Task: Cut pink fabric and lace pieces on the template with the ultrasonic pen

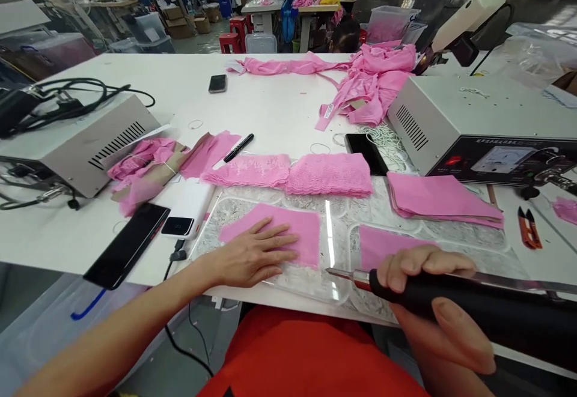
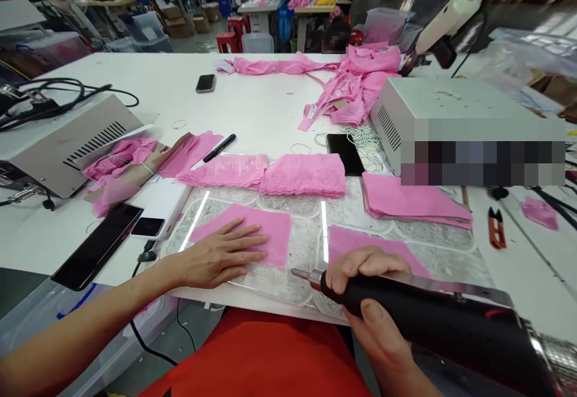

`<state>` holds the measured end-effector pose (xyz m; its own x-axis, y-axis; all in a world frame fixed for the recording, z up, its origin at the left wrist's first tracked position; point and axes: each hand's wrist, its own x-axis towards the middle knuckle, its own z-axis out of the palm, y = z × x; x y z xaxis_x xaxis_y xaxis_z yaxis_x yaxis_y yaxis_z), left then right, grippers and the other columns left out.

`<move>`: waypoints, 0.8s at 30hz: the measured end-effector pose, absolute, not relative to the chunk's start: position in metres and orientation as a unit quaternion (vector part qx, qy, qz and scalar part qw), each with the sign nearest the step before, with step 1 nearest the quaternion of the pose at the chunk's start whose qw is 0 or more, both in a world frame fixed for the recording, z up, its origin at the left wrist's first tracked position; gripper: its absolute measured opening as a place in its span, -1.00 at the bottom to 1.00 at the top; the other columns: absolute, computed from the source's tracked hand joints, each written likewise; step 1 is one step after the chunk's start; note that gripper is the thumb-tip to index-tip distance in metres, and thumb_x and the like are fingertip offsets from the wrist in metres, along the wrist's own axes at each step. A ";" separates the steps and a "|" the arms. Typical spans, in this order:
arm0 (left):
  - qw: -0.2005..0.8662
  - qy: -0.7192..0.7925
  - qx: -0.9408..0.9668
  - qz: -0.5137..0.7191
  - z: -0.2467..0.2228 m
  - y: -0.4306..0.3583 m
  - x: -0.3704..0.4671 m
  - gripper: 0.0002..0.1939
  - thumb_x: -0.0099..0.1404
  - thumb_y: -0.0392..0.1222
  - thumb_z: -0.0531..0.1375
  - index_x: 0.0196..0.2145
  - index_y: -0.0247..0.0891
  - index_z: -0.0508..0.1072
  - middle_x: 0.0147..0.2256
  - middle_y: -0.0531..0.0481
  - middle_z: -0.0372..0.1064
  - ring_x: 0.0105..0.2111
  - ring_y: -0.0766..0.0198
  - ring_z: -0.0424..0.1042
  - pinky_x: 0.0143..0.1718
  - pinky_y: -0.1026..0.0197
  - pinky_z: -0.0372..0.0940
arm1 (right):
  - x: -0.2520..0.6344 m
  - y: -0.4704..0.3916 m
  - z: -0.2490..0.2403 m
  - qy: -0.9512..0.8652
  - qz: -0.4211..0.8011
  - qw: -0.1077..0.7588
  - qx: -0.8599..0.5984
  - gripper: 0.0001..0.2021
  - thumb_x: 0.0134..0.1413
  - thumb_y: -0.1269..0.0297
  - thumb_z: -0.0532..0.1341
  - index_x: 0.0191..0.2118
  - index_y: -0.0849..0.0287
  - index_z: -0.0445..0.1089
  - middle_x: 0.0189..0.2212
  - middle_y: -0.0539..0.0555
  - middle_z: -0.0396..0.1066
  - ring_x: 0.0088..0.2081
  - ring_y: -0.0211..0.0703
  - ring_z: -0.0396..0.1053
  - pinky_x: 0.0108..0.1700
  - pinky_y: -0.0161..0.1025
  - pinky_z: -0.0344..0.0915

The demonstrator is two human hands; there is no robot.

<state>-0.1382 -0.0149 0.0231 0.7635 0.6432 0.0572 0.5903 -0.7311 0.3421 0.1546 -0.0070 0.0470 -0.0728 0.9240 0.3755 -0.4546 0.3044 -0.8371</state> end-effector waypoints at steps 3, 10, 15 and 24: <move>0.146 0.330 0.927 0.100 0.019 -0.016 -0.139 -0.55 0.46 -0.09 0.04 0.27 -0.08 0.20 0.29 -0.04 0.08 0.34 0.11 -0.06 0.36 -0.14 -0.28 | 0.148 -0.005 0.047 -0.506 0.537 0.636 -0.227 -0.82 -0.01 0.27 0.24 -0.22 0.10 0.38 -0.41 0.00 0.31 -0.51 -0.26 0.30 -0.49 -0.17 0.34; 0.113 0.328 0.932 0.107 0.015 -0.018 -0.140 -0.58 0.48 -0.05 -0.01 0.22 -0.16 0.27 0.28 -0.04 0.12 0.33 0.10 -0.02 0.36 -0.09 -0.28 | 0.140 -0.002 0.047 -0.512 0.540 0.632 -0.218 -0.83 0.00 0.29 0.25 -0.22 0.14 0.38 -0.39 -0.01 0.32 -0.50 -0.28 0.33 -0.47 -0.19 0.35; 0.096 0.331 0.933 0.107 0.013 -0.019 -0.140 -0.58 0.49 -0.04 -0.04 0.20 -0.18 0.29 0.27 -0.04 0.14 0.32 0.08 0.01 0.36 -0.08 -0.27 | 0.138 0.000 0.046 -0.511 0.543 0.631 -0.213 -0.82 0.00 0.30 0.24 -0.22 0.14 0.37 -0.38 -0.01 0.33 -0.49 -0.28 0.33 -0.46 -0.20 0.36; 0.085 0.334 0.932 0.113 0.013 -0.020 -0.140 -0.59 0.48 -0.03 -0.02 0.19 -0.17 0.30 0.25 -0.03 0.18 0.32 0.09 0.04 0.36 -0.07 -0.23 | 0.134 0.000 0.047 -0.514 0.543 0.631 -0.208 -0.83 0.01 0.29 0.25 -0.22 0.15 0.37 -0.38 -0.01 0.31 -0.49 -0.30 0.33 -0.48 -0.23 0.34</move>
<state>-0.1397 -0.0197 0.0133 0.7508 0.6425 0.1534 0.6040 -0.7618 0.2342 0.1336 0.0001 0.0466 -0.1183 0.8982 0.4233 -0.4705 0.3246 -0.8205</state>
